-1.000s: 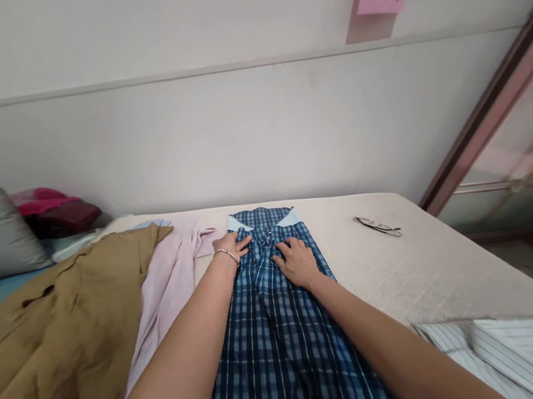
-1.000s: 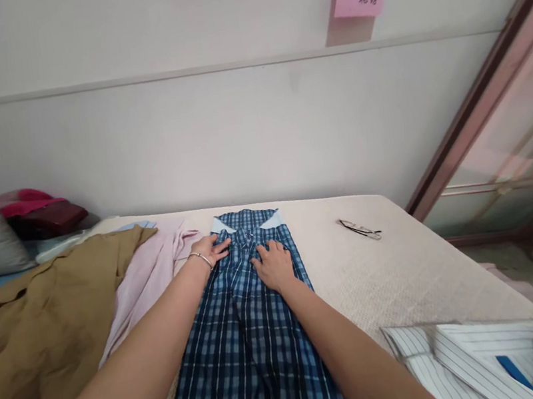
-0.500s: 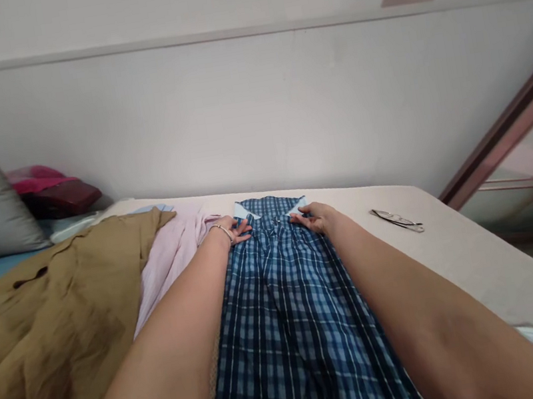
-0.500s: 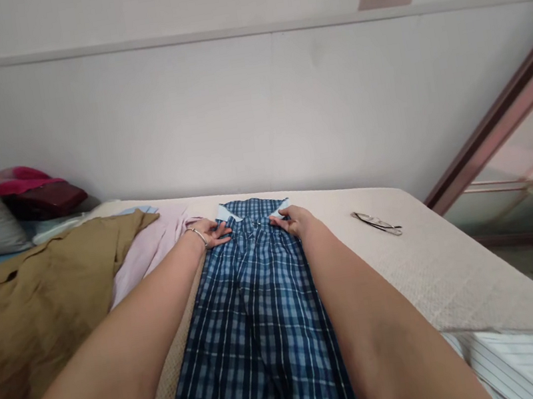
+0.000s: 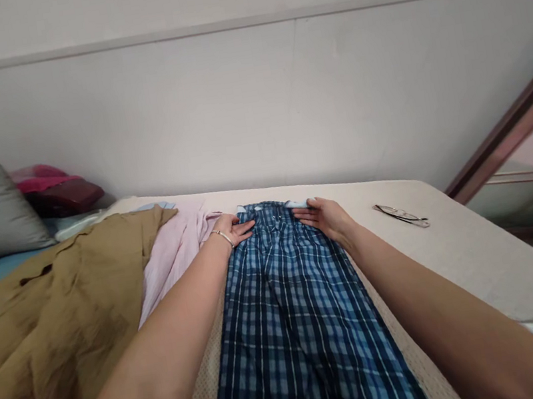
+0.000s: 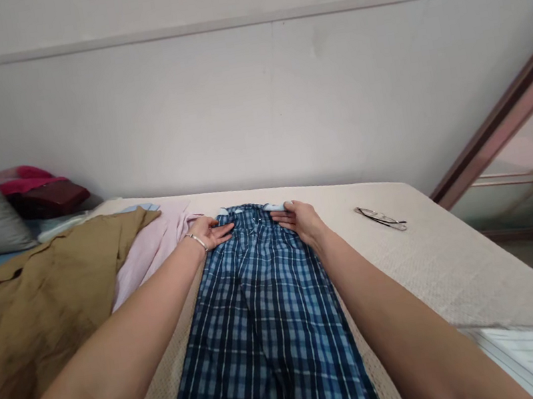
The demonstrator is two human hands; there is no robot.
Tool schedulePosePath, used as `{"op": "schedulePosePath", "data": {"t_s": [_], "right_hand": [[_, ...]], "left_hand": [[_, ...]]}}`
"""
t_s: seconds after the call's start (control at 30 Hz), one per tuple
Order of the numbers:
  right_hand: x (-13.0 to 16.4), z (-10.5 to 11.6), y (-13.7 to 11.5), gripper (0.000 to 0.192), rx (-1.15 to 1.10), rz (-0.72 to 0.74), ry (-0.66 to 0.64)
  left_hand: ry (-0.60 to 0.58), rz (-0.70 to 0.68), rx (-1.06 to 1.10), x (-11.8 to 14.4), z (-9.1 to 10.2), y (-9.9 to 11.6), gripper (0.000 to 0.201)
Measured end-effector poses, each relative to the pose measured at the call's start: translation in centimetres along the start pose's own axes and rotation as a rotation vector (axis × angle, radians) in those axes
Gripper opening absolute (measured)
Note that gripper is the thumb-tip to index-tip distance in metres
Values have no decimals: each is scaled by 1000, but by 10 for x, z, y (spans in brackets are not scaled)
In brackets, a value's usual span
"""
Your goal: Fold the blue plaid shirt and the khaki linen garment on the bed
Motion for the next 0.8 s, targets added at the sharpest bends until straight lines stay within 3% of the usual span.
{"op": "schedulePosePath", "data": {"t_s": [0.07,0.1,0.17,0.27,0.33,0.4,0.53,0.7,0.8], "right_hand": [[38,3,-9,19,131,153,-185],[57,5,-8,29,261,213,-288],[83,18,3,50,485,224,-372],[90,44,25,69,589,133,-269],[84,54,35,69,556,87,-169],[78,57,40,56,511,66,-97],[67,59,35,28,501,139,55],[50,61,31,21,620,224,181],[44,61,32,19,753,262,185]], "left_hand": [[-33,-58,-26,22,11,-2,8],[-45,-85,-40,33,18,-3,15],[-62,-115,-61,51,34,-8,29],[-64,-196,-208,65,49,-13,40],[-45,-277,-322,68,50,-14,31],[-9,-344,-382,68,49,-15,18],[111,-441,-488,65,47,-16,24],[298,-519,-664,69,44,3,28],[279,-643,-862,86,22,22,36]]}}
Point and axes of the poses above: each hand's wrist, its own x-axis away from the middle knuckle, its own z-axis out of the back of the hand, y = z × x, the point moved 7 cm from there along -x, towards the middle knuckle, and after that the axes turned 2 degrees about y, right-handed, at the moved point
